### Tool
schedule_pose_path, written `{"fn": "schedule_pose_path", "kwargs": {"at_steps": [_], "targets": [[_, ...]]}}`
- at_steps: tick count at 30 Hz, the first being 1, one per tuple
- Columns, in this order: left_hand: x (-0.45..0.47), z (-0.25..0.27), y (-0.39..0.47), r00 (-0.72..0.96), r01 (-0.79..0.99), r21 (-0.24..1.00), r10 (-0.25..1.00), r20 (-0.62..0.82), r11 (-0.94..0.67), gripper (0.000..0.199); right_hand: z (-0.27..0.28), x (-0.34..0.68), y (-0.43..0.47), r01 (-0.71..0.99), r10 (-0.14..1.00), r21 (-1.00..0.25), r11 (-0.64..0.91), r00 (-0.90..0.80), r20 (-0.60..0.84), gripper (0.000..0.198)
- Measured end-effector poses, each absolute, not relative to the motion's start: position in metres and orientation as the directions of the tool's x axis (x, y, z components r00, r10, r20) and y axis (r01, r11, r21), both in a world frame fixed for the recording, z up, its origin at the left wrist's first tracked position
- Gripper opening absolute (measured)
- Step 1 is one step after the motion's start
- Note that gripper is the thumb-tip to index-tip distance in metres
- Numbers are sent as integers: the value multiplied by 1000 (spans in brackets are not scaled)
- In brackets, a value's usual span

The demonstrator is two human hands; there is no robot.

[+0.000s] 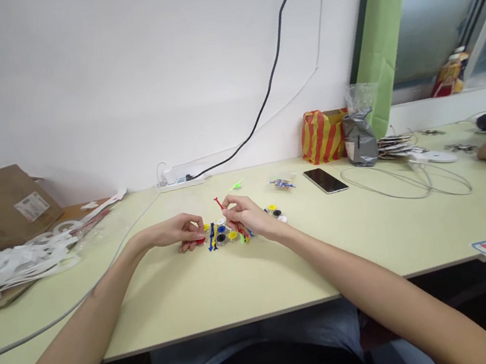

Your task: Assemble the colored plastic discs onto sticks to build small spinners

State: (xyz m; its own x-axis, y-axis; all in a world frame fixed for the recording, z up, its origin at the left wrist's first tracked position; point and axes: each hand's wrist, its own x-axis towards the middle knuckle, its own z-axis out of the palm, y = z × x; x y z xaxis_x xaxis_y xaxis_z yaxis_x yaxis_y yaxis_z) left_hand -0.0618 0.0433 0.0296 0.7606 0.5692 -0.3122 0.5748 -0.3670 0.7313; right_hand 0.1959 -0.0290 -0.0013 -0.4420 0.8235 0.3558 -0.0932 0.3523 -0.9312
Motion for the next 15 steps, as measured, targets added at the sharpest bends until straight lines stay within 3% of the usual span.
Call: {"fn": "schedule_pose_path", "kwargs": {"at_steps": [15], "targets": [[-64, 30, 43, 768, 553, 758, 563, -305, -345, 40, -5, 198, -26, -92, 815, -922, 376, -440, 376, 25]]}}
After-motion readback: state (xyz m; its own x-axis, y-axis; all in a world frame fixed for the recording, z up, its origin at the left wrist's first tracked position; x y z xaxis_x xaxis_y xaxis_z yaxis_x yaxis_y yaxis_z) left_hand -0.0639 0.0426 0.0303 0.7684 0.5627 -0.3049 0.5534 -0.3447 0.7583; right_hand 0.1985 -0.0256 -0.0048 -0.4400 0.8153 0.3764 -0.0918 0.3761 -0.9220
